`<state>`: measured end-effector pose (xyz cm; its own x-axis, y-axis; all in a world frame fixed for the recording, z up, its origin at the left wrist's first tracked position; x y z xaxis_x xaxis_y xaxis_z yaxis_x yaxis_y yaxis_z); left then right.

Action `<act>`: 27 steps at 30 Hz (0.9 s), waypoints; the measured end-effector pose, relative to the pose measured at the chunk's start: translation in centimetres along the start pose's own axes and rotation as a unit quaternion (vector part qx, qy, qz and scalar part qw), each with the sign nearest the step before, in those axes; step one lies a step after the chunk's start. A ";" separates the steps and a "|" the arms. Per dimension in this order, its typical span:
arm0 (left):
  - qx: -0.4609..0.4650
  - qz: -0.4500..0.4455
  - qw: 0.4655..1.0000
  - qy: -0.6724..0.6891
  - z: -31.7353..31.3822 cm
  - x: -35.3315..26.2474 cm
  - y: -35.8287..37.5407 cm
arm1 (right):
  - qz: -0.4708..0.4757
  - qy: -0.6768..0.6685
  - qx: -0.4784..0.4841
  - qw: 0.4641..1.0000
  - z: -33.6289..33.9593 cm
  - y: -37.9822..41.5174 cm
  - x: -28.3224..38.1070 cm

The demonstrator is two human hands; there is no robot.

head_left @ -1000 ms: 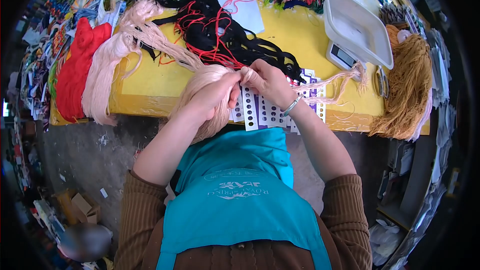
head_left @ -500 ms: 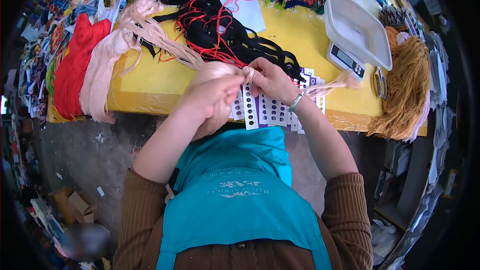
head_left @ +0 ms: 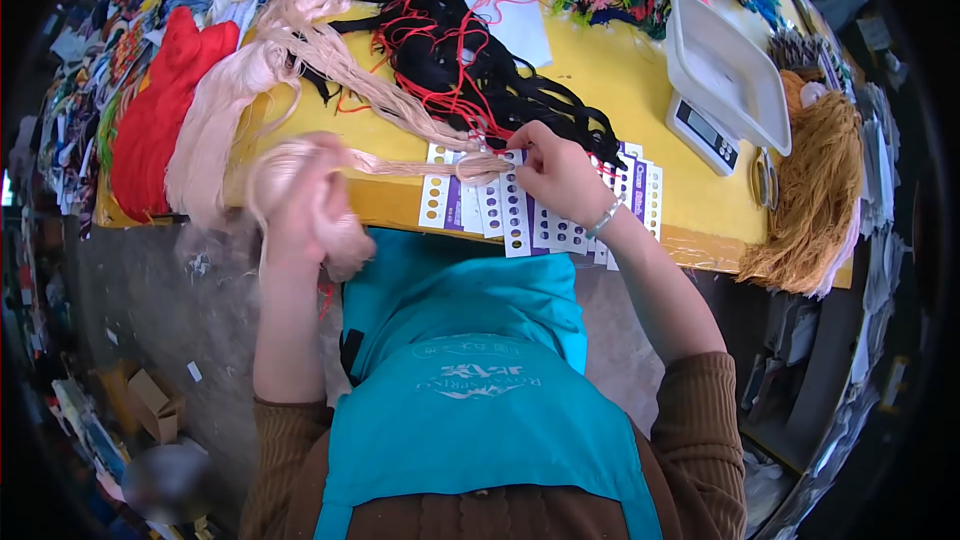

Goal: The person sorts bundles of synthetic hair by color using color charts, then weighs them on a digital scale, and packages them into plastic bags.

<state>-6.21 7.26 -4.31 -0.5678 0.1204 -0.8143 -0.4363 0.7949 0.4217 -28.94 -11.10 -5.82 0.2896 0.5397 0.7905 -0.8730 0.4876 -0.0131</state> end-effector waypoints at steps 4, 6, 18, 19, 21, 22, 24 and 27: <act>-0.023 -0.349 0.761 -0.546 -7.5 -2.4 1.6 | 0.115 0.078 -0.035 0.990 0.2 0.3 2.5; -0.032 -0.279 0.777 -0.564 -7.1 -0.1 -0.1 | 0.179 0.174 -0.048 0.967 -0.2 0.0 3.4; 0.027 0.013 0.879 -0.476 -6.7 6.7 -4.5 | 0.028 -0.324 -0.071 0.943 -1.2 -0.3 -2.7; 0.068 -0.039 0.896 -0.438 -7.7 6.2 -4.4 | 0.051 -0.314 -0.109 0.942 -0.9 -0.4 -2.6; 0.091 -0.013 0.939 -0.331 -8.0 6.6 -4.4 | 0.055 -0.218 -0.146 0.963 0.0 -0.2 -2.5; 0.102 0.001 0.956 -0.276 -8.0 6.1 -4.4 | 0.052 -0.158 -0.135 0.977 0.1 -0.1 -2.2; 0.074 -0.049 0.906 -0.414 -8.1 3.2 -3.8 | 0.033 -0.036 -0.108 0.993 -0.1 0.0 -1.5; 0.029 -0.028 0.908 -0.417 -2.9 1.6 -4.6 | 0.109 0.103 -0.085 0.985 -0.5 -0.1 1.1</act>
<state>-7.17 2.07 -6.42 0.1915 0.4688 -0.8623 -0.3967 0.8406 0.3689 -28.30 -10.20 -5.27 0.1916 0.7629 0.6175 -0.8499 0.4436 -0.2844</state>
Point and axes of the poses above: each hand's wrist, its own y-axis away from the middle knuckle, its own z-axis out of the back of the hand, x = y × z, the point moved 9 cm from there along -y, towards the middle knuckle, and after that the axes turned 14 degrees about z, right-handed, at the moved point
